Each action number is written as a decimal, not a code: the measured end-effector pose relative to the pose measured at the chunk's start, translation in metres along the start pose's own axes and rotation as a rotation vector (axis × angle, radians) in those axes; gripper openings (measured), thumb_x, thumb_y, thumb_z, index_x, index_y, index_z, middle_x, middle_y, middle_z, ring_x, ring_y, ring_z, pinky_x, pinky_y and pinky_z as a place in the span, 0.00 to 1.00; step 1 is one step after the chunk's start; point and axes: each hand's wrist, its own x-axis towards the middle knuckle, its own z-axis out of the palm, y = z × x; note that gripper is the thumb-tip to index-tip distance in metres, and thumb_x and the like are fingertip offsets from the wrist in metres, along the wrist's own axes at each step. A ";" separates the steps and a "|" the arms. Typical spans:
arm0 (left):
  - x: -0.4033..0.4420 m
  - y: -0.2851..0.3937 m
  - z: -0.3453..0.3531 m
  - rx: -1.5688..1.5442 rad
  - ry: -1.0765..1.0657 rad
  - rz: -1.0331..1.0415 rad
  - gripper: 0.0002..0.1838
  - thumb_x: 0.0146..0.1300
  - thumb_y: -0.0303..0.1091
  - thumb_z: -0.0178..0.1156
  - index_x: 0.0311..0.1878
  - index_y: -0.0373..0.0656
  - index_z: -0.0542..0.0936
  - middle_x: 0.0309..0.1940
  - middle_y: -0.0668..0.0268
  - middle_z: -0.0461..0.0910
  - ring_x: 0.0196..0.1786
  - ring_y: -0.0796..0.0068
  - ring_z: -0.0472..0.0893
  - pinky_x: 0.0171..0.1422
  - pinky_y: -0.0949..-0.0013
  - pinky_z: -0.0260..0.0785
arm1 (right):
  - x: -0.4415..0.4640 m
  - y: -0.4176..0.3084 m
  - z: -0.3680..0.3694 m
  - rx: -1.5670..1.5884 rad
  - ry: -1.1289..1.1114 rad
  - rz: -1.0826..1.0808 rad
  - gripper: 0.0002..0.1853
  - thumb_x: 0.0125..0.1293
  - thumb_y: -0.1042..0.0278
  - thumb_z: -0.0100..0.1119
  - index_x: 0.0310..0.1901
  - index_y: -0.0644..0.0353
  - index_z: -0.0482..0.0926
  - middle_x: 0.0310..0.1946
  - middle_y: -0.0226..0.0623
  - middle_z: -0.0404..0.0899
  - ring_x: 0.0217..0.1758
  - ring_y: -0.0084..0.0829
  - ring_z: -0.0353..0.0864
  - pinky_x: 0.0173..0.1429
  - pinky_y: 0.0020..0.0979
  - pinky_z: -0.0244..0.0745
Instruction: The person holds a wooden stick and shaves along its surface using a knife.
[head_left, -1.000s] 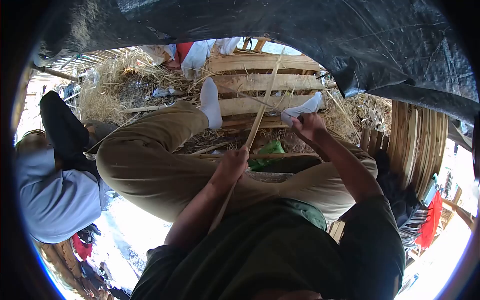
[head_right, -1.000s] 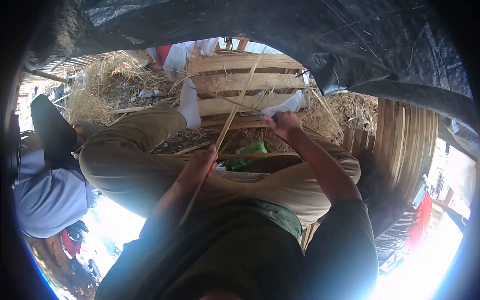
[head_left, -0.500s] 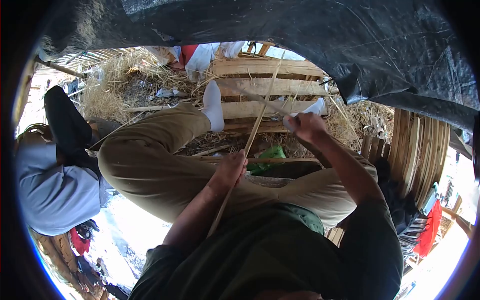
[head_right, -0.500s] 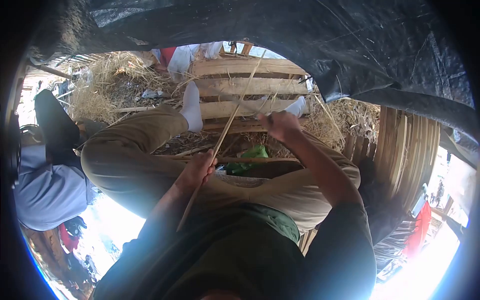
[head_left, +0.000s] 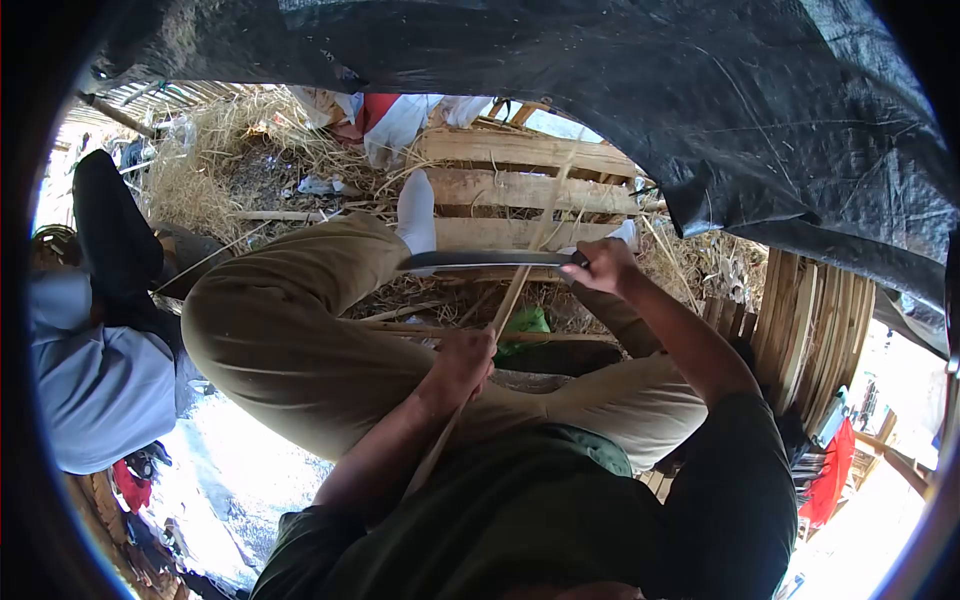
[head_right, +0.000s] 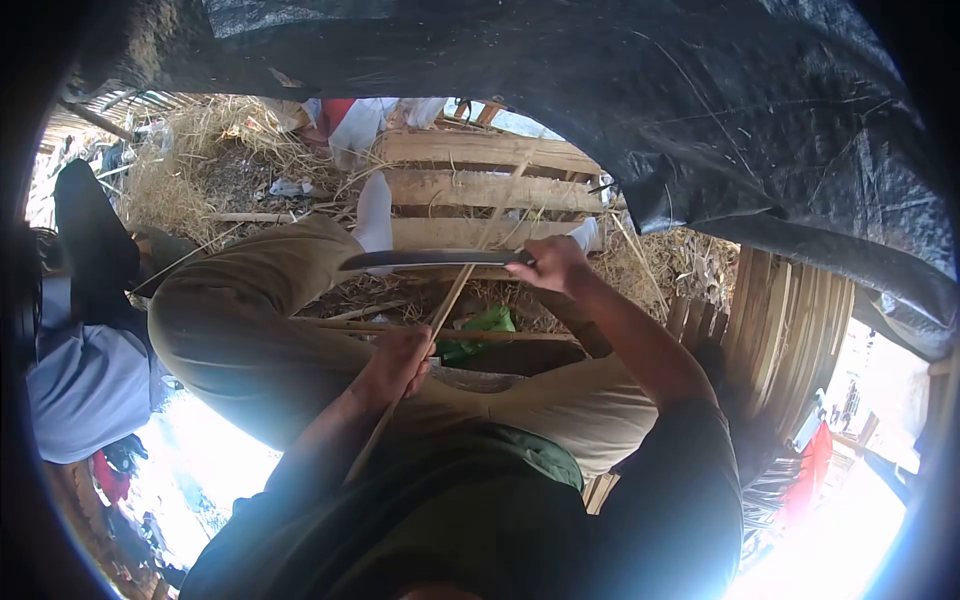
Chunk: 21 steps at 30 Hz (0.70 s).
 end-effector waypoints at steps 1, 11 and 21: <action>-0.001 -0.003 0.001 0.005 -0.002 0.012 0.23 0.76 0.50 0.42 0.27 0.46 0.67 0.15 0.74 0.65 0.12 0.85 0.64 0.16 0.76 0.57 | 0.003 0.019 0.016 0.002 0.040 0.108 0.32 0.67 0.30 0.46 0.34 0.57 0.82 0.27 0.48 0.83 0.36 0.52 0.84 0.44 0.48 0.77; 0.002 -0.002 -0.007 -0.102 -0.091 0.006 0.25 0.76 0.53 0.40 0.29 0.44 0.68 0.15 0.75 0.65 0.12 0.85 0.64 0.17 0.75 0.60 | 0.026 0.041 0.007 -0.137 -0.084 0.239 0.36 0.66 0.28 0.44 0.41 0.57 0.84 0.37 0.53 0.84 0.44 0.50 0.84 0.51 0.49 0.77; 0.006 0.000 0.000 -0.127 -0.082 -0.061 0.24 0.75 0.51 0.42 0.28 0.44 0.70 0.14 0.73 0.66 0.10 0.82 0.65 0.15 0.73 0.58 | 0.049 0.079 0.010 -0.059 0.120 0.448 0.33 0.65 0.33 0.51 0.32 0.62 0.83 0.32 0.55 0.83 0.39 0.52 0.85 0.47 0.53 0.77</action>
